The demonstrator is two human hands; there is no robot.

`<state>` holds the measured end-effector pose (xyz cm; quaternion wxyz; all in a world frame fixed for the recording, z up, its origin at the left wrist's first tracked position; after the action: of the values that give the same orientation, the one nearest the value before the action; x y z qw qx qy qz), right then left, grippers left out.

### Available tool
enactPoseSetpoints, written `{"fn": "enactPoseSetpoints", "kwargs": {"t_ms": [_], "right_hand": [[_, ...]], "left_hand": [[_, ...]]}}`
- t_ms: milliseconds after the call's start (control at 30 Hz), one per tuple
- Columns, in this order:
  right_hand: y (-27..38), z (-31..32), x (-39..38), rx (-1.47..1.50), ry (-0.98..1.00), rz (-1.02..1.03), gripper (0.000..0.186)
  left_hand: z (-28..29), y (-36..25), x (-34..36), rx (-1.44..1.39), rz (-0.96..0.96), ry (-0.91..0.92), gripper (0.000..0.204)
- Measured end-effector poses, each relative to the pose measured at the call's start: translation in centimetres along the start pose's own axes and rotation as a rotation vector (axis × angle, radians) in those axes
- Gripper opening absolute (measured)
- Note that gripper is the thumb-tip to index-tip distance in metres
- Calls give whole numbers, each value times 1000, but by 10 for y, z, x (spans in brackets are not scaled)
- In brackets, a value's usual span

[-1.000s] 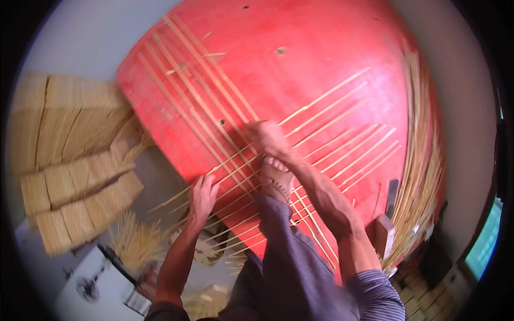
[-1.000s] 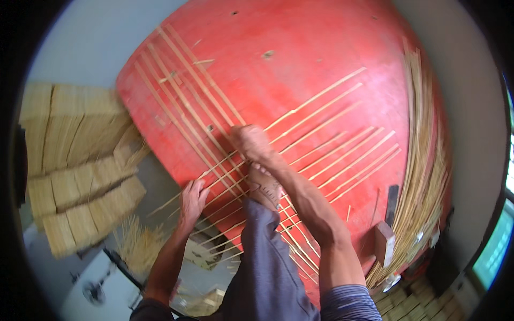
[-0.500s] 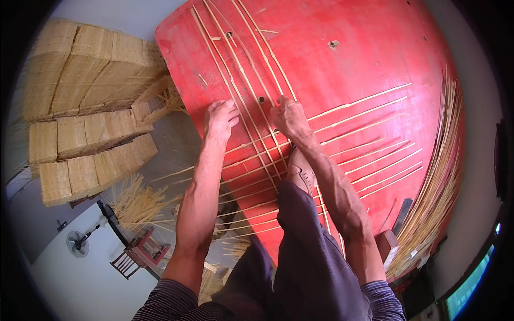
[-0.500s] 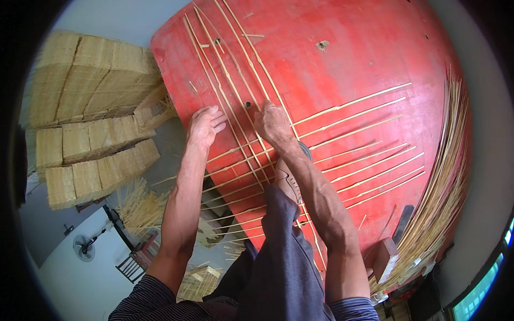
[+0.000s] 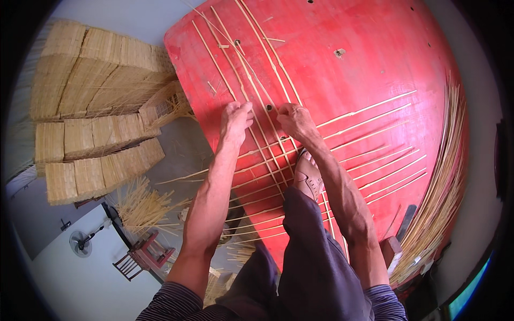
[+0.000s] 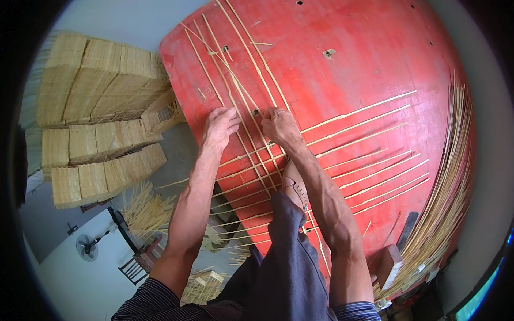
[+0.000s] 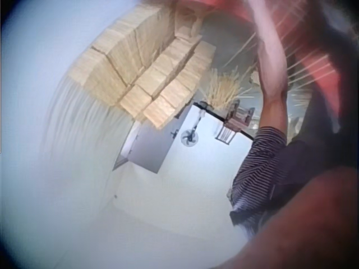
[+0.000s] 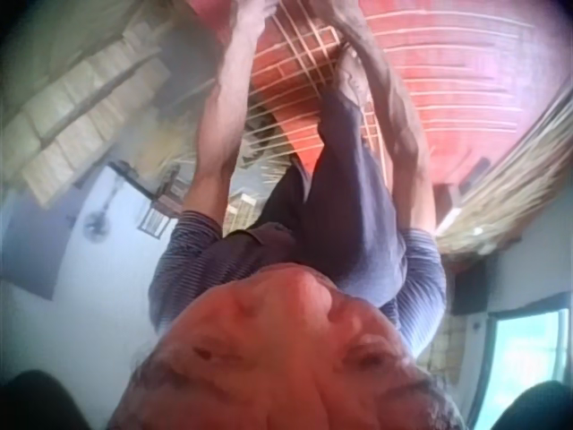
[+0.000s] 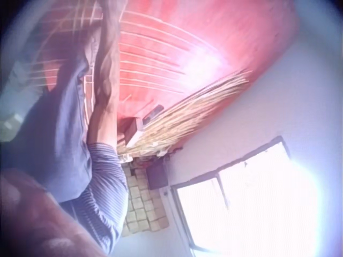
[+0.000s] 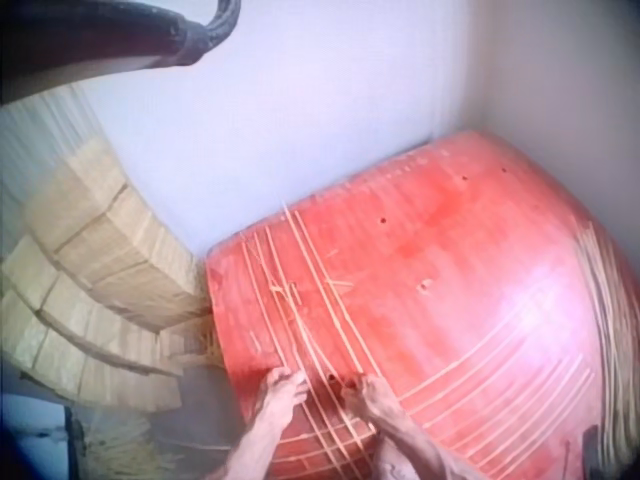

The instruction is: The person weaves thin bamboo strips into a grid pattern on a red work surface. They interlace the strips by hand, periodically tapping them with a wooden block to tighten the weave. The person also gathers and organizes additional bamboo strips from a nearby pile.

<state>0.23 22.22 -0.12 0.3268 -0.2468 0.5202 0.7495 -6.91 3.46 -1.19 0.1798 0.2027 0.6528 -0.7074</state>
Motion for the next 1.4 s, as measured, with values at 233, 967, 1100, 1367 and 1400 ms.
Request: {"fn": "enactPoseSetpoints", "kwargs": {"t_ms": [233,967,1100,1367,1400], "right_hand": [[-7,-3,5,58,-2,28,17],[-52,19,27,-38,-565,241,16],[-34,9,34,37,-480,38,16],[-38,24,15,45,-457,141,12],[-40,27,13,54,-443,213,14]], "left_hand": [[4,-4,3,90,17,127,36],[-55,-43,10,-323,-298,886,45],[-44,-41,19,-413,-153,894,65],[-68,-55,2,-344,-123,946,84],[-70,-54,2,-337,-116,987,83]]}}
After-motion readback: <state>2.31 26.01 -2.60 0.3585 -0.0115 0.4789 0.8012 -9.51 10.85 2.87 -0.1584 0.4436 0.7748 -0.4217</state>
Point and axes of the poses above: each hand's wrist, its own x-axis towards the middle knuckle, its own z-axis out of the back of the hand, y = z × x, the point moved 2 cm from there along x, towards the middle knuckle, and after that the axes turned 15 degrees about -z, right-handed, at the moved point
